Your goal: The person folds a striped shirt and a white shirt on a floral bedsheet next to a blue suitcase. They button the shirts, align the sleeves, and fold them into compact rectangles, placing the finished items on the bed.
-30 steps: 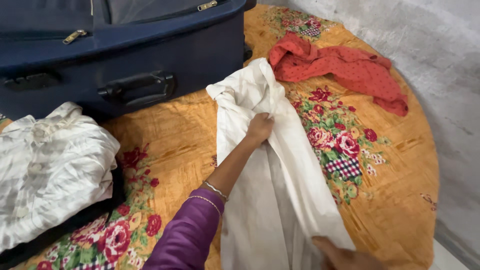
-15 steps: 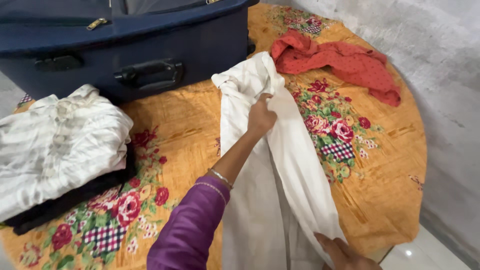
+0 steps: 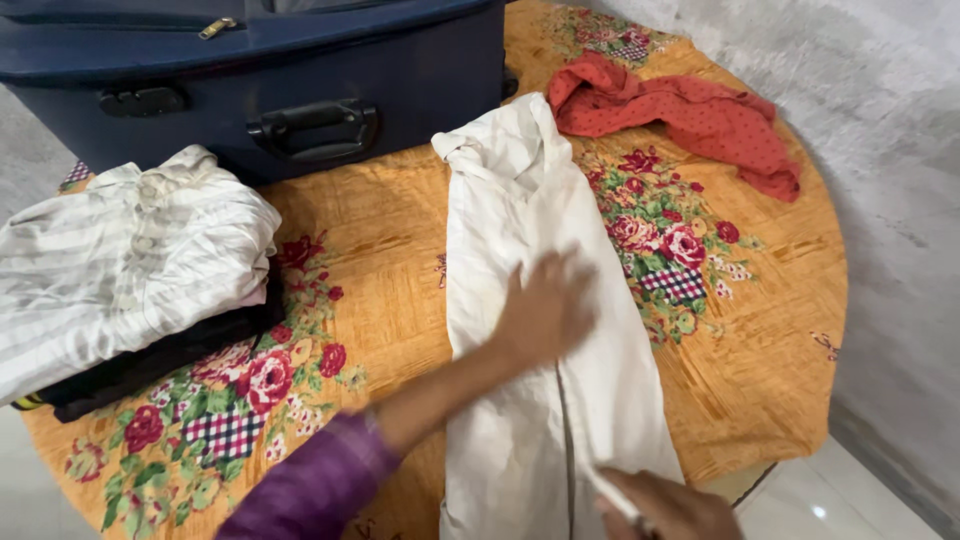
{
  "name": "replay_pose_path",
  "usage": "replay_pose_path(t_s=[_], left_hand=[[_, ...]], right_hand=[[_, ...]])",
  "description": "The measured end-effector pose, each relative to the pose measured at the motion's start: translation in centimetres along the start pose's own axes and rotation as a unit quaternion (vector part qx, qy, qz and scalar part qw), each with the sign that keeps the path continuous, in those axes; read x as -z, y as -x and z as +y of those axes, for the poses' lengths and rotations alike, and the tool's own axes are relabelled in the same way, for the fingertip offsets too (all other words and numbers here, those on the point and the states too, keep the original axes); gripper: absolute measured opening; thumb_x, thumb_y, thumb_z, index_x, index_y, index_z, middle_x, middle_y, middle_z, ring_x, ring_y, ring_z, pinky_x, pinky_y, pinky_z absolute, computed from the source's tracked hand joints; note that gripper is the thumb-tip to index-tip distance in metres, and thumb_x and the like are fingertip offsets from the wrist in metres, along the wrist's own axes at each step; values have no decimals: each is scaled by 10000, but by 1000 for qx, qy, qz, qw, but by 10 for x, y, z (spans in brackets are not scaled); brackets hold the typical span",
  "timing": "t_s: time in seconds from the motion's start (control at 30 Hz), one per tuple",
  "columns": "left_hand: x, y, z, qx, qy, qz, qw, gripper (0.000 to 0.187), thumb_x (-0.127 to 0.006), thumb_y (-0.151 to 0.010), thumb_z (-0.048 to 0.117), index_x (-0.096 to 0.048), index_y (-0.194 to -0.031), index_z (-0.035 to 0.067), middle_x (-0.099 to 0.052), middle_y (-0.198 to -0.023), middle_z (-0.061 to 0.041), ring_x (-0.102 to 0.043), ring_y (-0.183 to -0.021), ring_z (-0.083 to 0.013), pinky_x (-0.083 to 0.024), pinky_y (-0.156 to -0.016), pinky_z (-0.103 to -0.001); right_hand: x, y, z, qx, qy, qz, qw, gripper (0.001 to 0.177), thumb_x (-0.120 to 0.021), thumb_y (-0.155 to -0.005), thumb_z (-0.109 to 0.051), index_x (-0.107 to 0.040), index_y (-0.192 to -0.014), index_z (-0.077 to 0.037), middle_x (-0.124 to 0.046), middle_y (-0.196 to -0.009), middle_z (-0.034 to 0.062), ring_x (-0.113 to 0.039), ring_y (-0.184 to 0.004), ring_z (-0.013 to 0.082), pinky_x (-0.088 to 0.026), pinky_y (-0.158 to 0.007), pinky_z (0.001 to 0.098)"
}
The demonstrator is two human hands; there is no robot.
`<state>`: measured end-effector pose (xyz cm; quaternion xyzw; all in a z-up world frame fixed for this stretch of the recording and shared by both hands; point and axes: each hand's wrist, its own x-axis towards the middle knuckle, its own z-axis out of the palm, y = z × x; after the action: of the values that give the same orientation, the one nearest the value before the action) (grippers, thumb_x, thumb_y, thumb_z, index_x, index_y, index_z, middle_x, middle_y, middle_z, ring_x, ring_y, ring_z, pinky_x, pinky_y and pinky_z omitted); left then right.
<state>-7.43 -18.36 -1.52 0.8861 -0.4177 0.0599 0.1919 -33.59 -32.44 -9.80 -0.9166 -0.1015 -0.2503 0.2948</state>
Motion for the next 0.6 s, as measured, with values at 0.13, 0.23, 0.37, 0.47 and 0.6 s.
replay_pose_path(t_s=[0.13,0.23,0.37,0.47,0.6], left_hand=[[17,110,33,-158,3,-67,985,597,-482,-1037,492,-480,-1521,143,-275,-1671,-162,-223,-1552,-388,-108,-1161,-763],[32,159,34,-211,59,-122,968,649,-491,-1028,510,-477,-1554,131,-248,-1724,-171,-199,-1596,-379,-75,-1200,-713],[46,181,23,-224,124,-139,957,673,-499,-1039,479,-445,-1609,125,-223,-1746,-173,-192,-1614,-357,-33,-1251,-654],[53,193,11,-292,51,-136,945,586,-523,-1017,398,-502,-1559,177,-244,-1755,-144,-243,-1619,-296,-85,-1278,-621],[62,214,-3,-311,54,-157,936,417,-505,-1079,271,-569,-1483,191,-329,-1731,-120,-322,-1591,-309,-197,-1260,-604]], right_hand=[[-30,3,33,153,134,-177,963,470,-782,-900,-470,-746,-1301,-228,-738,-873,51,-737,-742,240,-584,-598,398],[-26,5,45,247,133,-180,943,443,-642,-936,-321,-647,-1374,-251,-652,-1210,68,-659,-1083,269,-547,-858,451],[6,0,51,216,222,-187,932,583,-532,-867,-489,-498,-1439,-381,-359,-1580,104,-346,-1418,405,-296,-1110,672],[19,-6,62,214,224,-272,911,617,-508,-911,-534,-431,-1498,-363,-237,-1678,72,-200,-1500,409,-238,-1138,706],[16,-7,75,288,246,-226,898,575,-466,-950,-591,-411,-1487,-393,-214,-1642,13,-177,-1519,340,-224,-1133,699]])
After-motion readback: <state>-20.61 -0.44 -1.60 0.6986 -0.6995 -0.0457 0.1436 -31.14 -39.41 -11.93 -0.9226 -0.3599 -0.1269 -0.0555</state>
